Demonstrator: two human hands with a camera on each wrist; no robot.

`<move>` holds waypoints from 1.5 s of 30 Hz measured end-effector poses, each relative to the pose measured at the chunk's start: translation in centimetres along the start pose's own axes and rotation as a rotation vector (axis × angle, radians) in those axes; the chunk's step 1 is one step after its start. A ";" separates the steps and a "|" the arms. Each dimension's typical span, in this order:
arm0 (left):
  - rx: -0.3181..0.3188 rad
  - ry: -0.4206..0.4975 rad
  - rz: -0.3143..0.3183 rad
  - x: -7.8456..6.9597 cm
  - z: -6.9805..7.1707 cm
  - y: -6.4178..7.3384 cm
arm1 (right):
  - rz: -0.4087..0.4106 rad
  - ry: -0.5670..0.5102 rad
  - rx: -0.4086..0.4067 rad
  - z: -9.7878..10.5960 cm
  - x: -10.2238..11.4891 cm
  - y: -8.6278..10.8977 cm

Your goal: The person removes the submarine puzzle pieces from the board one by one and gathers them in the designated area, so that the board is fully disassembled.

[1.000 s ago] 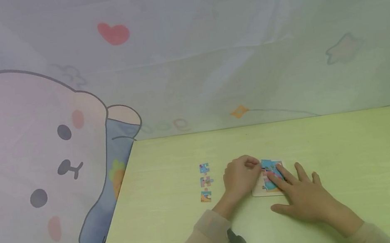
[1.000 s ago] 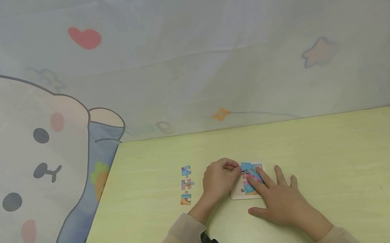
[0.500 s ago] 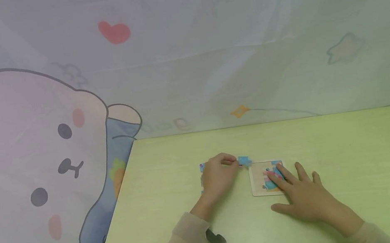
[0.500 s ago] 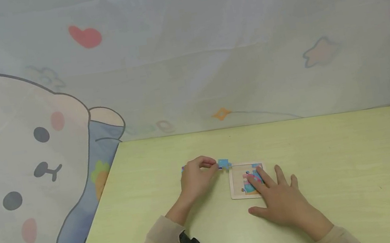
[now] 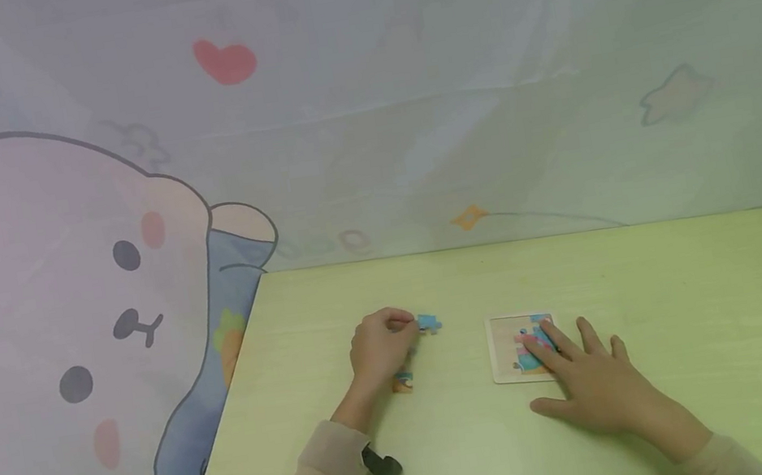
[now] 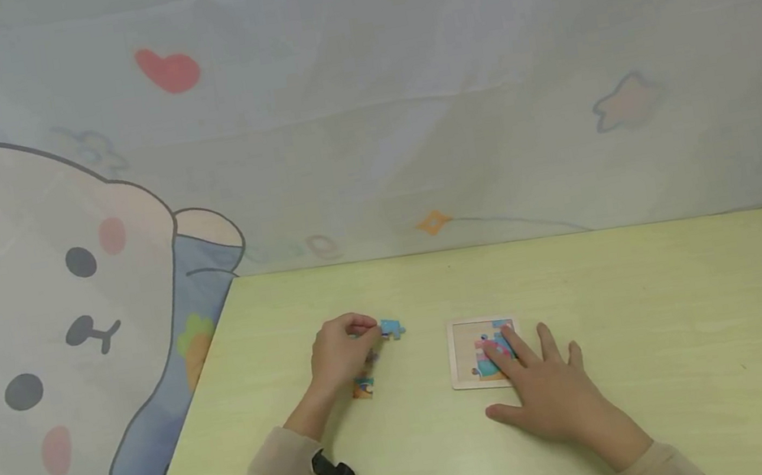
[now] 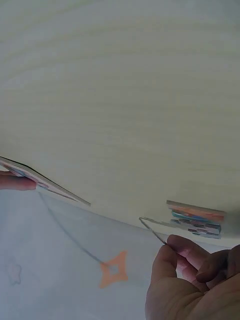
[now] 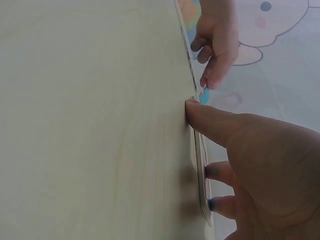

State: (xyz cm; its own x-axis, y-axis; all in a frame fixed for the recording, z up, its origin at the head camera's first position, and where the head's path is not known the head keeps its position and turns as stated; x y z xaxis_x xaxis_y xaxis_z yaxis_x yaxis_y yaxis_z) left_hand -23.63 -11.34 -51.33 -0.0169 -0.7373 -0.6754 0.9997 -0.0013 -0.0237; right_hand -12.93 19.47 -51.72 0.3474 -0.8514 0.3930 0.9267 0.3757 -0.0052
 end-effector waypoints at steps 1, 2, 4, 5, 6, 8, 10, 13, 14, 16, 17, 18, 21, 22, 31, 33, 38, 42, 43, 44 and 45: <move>0.003 -0.002 0.004 0.1 0.0 -0.1 | -0.001 0.001 0.000 0.0 0.0 0.0; 0.006 -0.007 0.003 0.3 0.0 -0.1 | -0.003 -0.001 -0.001 0.1 0.0 0.0; 0.005 -0.012 0.002 0.5 -0.1 -0.2 | -0.008 -0.001 -0.002 0.1 0.1 0.0; 0.003 -0.014 0.001 0.5 -0.1 -0.2 | -0.009 -0.002 -0.003 0.0 0.1 0.0; -0.001 -0.016 -0.001 0.6 -0.1 -0.2 | -0.011 -0.002 -0.004 0.0 0.1 0.0; -0.005 -0.021 0.001 0.7 -0.2 -0.2 | -0.009 0.000 -0.007 -0.1 0.0 0.0; -0.010 -0.023 -0.002 0.7 -0.2 -0.2 | -0.005 0.003 -0.009 -0.2 -0.1 0.0; -0.014 -0.015 -0.010 0.8 -0.1 -0.2 | -0.004 0.006 -0.010 -0.2 -0.1 0.0; -0.016 -0.010 -0.014 0.8 -0.1 -0.2 | -0.004 0.006 -0.009 -0.2 -0.1 0.0; -0.022 -0.005 -0.022 0.7 0.0 -0.2 | -0.006 0.010 -0.008 -0.2 -0.1 0.0; -0.026 -0.006 -0.028 0.7 0.0 -0.2 | -0.005 0.011 -0.008 -0.1 -0.1 0.0; -0.029 -0.006 -0.033 0.7 0.1 -0.2 | -0.005 0.013 -0.007 -0.1 -0.1 -0.1; -0.033 -0.015 -0.056 0.3 0.1 0.0 | -0.006 0.014 -0.002 -0.1 -0.1 -0.1; -0.028 -0.017 -0.067 0.2 0.0 0.1 | -0.007 0.012 0.001 -0.1 -0.1 -0.1; 0.110 -0.020 -0.155 -2.3 -1.1 1.5 | 0.023 0.024 0.006 0.2 -0.2 0.1; 0.137 -0.032 -0.186 -2.8 -1.4 1.8 | 0.029 0.020 0.006 0.1 -0.1 0.4; 0.180 -0.035 -0.231 -3.9 -2.5 2.3 | 0.028 0.004 0.016 0.1 0.0 1.1; 0.205 -0.017 -0.237 -4.6 -3.7 2.6 | 0.025 0.013 0.026 -0.2 0.1 1.6; 0.215 -0.012 -0.234 -4.8 -4.0 2.7 | 0.025 0.017 0.027 -0.2 0.1 1.8; 0.224 -0.009 -0.231 -4.9 -4.4 2.7 | 0.025 0.019 0.028 -0.3 0.2 1.9; 0.233 -0.007 -0.231 -5.1 -4.7 2.7 | 0.024 0.021 0.029 -0.3 0.2 2.0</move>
State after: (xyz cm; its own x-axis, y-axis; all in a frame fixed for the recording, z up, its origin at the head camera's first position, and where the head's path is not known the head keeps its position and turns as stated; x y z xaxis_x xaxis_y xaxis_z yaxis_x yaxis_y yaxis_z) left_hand -20.91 -4.37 -51.42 -0.2443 -0.7039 -0.6669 0.9464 -0.3228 -0.0059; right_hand -10.95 19.92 -51.91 0.3725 -0.8493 0.3741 0.9136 0.4064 0.0127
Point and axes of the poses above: each hand's wrist, its own y-axis away from the middle knuckle, its own z-axis out of the back of the hand, x = y × z, the point moved 1 cm from there along -y, towards the middle knuckle, and after that the axes turned 6 degrees about -y, right-handed, at the moved point
